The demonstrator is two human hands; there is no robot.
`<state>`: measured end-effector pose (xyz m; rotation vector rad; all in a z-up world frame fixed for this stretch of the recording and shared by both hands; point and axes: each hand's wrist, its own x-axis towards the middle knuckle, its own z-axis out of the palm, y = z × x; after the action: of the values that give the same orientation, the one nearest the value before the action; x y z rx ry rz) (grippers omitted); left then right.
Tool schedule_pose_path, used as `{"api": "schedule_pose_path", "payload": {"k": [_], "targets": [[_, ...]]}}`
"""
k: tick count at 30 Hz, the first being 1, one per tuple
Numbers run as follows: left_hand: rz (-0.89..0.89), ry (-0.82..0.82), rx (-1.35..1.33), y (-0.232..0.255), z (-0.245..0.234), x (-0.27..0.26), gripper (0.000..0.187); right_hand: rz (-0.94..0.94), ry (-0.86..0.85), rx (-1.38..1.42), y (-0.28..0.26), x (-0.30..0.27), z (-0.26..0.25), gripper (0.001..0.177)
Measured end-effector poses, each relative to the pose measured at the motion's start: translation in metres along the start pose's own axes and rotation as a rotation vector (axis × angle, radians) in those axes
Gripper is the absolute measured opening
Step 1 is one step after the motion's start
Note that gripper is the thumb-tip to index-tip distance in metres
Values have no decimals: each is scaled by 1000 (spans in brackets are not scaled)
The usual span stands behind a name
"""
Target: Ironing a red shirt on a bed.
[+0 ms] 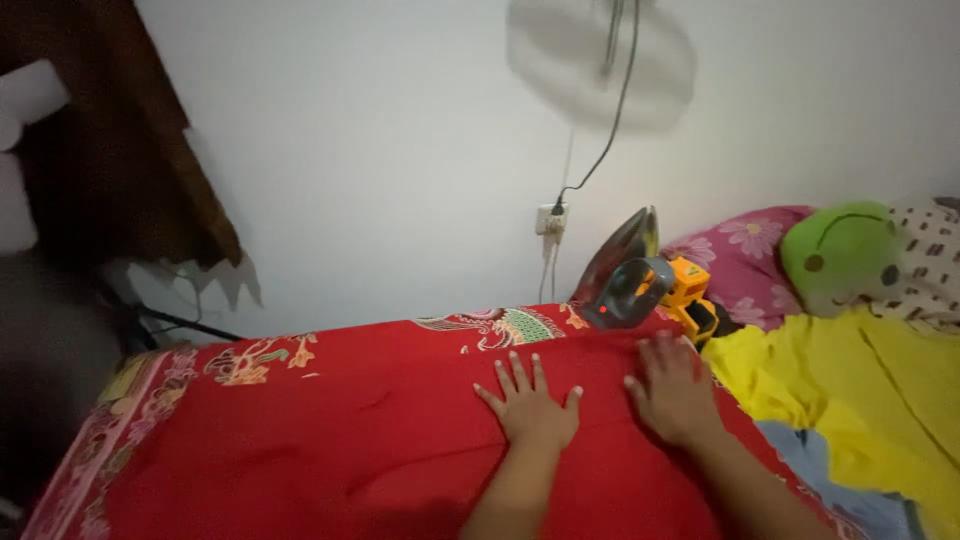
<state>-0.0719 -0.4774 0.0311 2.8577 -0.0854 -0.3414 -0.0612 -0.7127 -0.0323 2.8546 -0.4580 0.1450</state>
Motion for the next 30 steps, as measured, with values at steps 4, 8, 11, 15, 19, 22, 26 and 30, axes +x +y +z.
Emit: {"api": "schedule_pose_path", "payload": {"k": [4, 8, 11, 15, 19, 22, 26, 30], "targets": [[-16, 11, -10, -20, -1, 2, 84, -399, -24, 292, 0, 12, 40, 78], [-115, -9, 2, -56, -6, 0, 78, -215, -213, 238, -19, 14, 11, 78], [-211, -14, 41, -93, -18, -4, 77, -207, -236, 204, -61, -6, -34, 75], [-295, 8, 10, -152, -39, -14, 76, -419, -147, 363, -128, -50, -69, 76], [-132, 287, -148, -236, -54, -17, 58, -691, -4, 476, -182, -110, -118, 71], [-44, 331, -150, -303, -75, -34, 40, -884, 36, 770, -217, -151, -162, 58], [-84, 310, -188, -385, -78, -43, 40, -1326, 186, 824, -270, -169, -158, 48], [-17, 218, -38, -410, -96, -61, 38, -1562, 169, 748, -304, -169, -169, 48]]}}
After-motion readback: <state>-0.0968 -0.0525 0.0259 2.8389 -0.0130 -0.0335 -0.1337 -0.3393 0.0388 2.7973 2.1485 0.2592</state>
